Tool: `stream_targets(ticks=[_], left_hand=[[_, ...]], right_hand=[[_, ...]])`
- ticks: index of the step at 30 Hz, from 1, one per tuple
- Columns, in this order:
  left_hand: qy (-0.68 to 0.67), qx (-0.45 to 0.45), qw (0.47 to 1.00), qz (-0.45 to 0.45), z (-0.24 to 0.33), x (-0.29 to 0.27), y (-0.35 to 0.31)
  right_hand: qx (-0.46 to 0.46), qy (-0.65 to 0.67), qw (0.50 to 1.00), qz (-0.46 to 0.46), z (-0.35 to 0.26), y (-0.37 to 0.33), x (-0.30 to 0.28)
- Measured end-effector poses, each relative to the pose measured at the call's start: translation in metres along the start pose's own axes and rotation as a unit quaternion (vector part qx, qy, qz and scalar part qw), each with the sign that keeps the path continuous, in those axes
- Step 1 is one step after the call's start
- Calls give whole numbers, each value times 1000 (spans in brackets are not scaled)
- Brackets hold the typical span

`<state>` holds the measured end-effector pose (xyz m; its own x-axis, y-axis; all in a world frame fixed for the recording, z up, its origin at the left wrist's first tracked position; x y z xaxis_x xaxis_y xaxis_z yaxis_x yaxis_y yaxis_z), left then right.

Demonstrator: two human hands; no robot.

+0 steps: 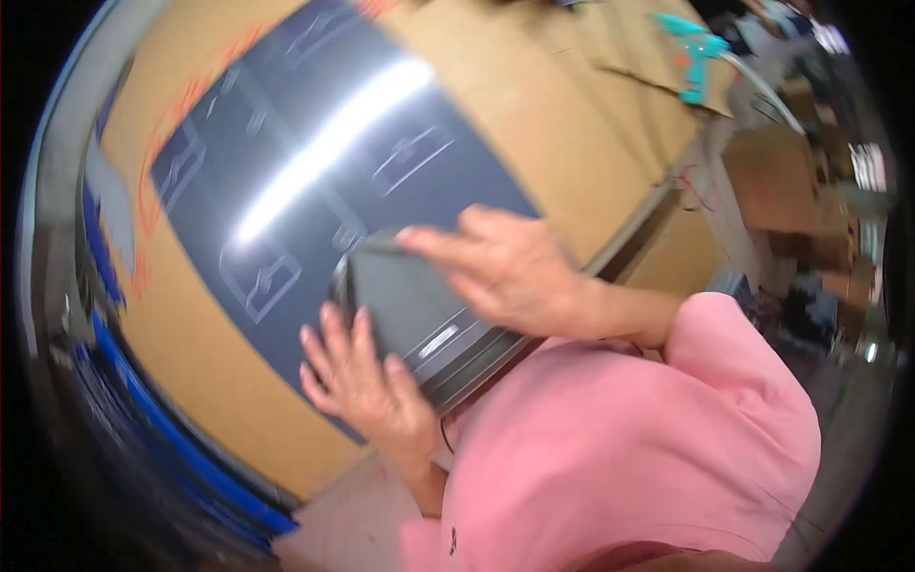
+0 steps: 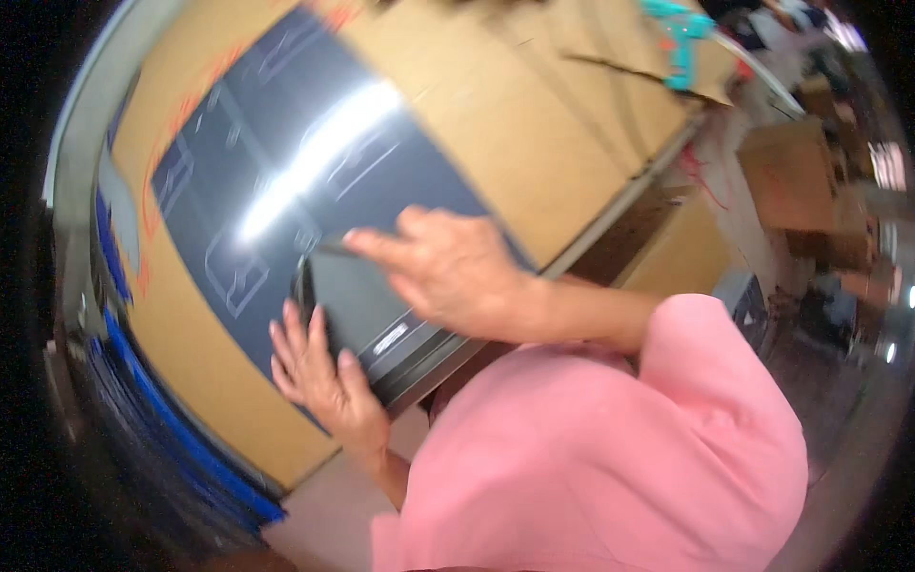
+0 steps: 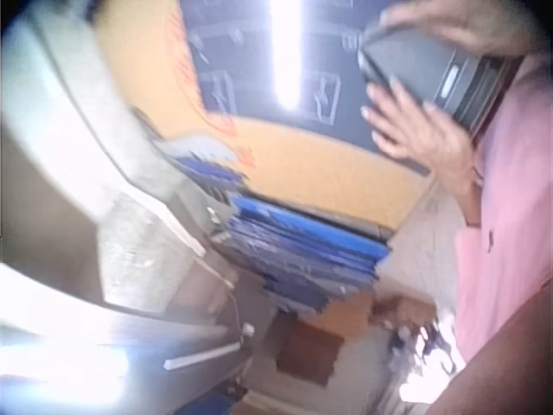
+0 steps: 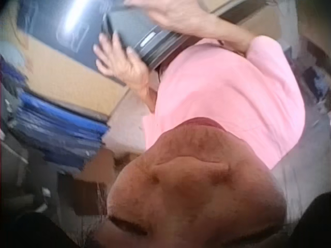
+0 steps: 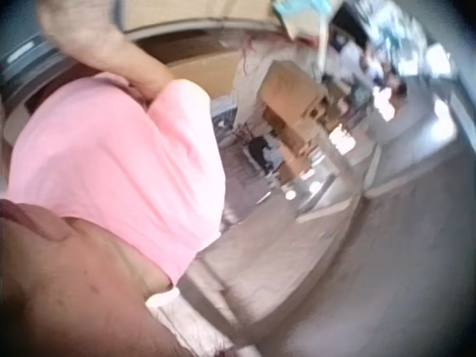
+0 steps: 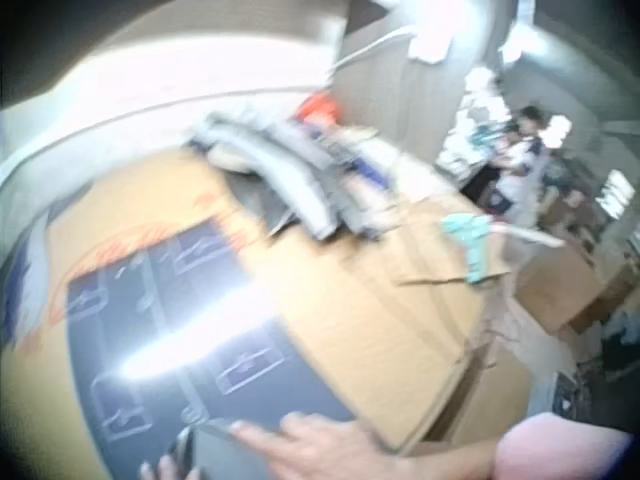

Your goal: The person uses a hot glue gun to attach curved plastic trim pieces to a large, flat, carbon-fiber-textured panel. They repeatedly apply glue to the edges of the trim and press them onto the panel, working on multiple sections of the panel throughout the clip.

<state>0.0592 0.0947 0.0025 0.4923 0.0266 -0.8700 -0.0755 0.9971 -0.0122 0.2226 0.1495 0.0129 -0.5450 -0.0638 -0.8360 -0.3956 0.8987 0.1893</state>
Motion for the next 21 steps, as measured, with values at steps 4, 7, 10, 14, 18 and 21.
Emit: stream_targets(ticks=[4,7,10,14,18,21], left_hand=[[-12,3,999,29,-5,-1,-6],[-13,20,999,35,-6,4,-6],[-29,20,998,54,-5,3,-8],[-71,37,992,101,-3,-2,-8],[-154,36,976,151,-6,-13,-16],[-92,28,984,148,-6,-9,-12]], right_hand=[[-9,107,993,46,2,-12,-19],[-10,102,979,178,24,-50,-63],[220,57,951,211,88,-97,-111],[295,-82,893,329,182,-145,-181],[282,-161,886,330,276,-132,-213],[240,-119,937,223,297,-93,-207]])
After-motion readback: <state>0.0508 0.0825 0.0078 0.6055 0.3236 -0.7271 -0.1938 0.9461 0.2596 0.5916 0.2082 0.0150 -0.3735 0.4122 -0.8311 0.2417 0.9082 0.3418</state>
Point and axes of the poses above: each hand's wrist, its own y-axis towards the middle knuckle, its own x-axis out of the palm, z = x × y, the point moved 7 cm from there along y, towards the middle knuckle, and after that the axes turned 8 degrees about -x, right-handed, at the moved point
